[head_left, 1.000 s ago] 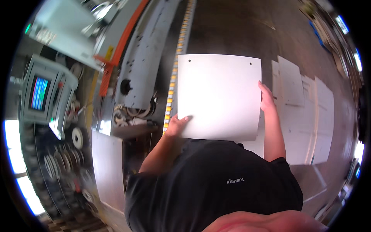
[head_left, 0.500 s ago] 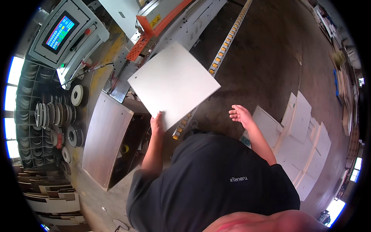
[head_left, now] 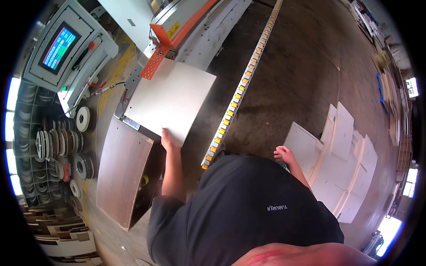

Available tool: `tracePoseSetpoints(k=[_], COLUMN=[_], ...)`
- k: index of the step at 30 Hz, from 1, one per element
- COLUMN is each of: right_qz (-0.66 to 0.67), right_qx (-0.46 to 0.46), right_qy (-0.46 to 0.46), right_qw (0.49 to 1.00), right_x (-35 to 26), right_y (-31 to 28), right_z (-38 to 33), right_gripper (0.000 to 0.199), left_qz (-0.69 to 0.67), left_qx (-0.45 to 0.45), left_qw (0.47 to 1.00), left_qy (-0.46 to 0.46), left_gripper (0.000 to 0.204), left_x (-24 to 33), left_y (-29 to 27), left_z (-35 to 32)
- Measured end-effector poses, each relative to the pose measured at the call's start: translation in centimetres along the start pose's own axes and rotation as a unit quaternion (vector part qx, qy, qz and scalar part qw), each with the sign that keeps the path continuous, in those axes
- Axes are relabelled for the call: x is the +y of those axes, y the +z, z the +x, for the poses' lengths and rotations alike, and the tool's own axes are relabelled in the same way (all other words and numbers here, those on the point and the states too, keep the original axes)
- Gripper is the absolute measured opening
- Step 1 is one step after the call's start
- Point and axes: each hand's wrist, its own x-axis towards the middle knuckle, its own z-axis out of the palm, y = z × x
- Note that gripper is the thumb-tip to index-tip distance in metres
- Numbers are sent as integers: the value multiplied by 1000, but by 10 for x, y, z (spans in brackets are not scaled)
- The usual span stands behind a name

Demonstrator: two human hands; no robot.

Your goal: The person repeatedly picks up white rectangular panels from a pile on the floor and places them onto a conveyor belt or machine. They handle the panels one at a time, moving them from the floor to the machine and back to the pile.

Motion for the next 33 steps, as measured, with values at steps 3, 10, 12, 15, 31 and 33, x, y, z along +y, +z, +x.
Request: tracePoseSetpoints(k=[3, 10, 12, 15, 31, 33], right_qz=[-11, -58, -57, -74, -39, -39], right_qx=[14, 61, 93, 113, 263, 298], right_qy=[31, 30, -11, -4, 62, 106], right_qw=[999, 996, 994, 991, 962, 948], right_x=[37, 91, 99, 113, 259, 268], right_y=[-13, -33, -37, -44, -224, -270], right_z=[-6, -22, -25, -24, 68, 96], right_gripper=[39, 36, 36, 35, 39, 42], left_qz=[7, 50, 61, 107, 552, 668], left_qx=[-18, -21, -52, -84, -330, -451], left_qw=[1000, 998, 997, 991, 764, 592], left_qy=[-2, 18, -2, -2, 52, 3], left_gripper=[56, 60, 63, 73, 28, 31], left_x=[-7, -34, -41, -45, -236, -287], left_y=[17, 87, 89, 119, 285, 292], left_z=[15, 40, 62, 73, -154, -191])
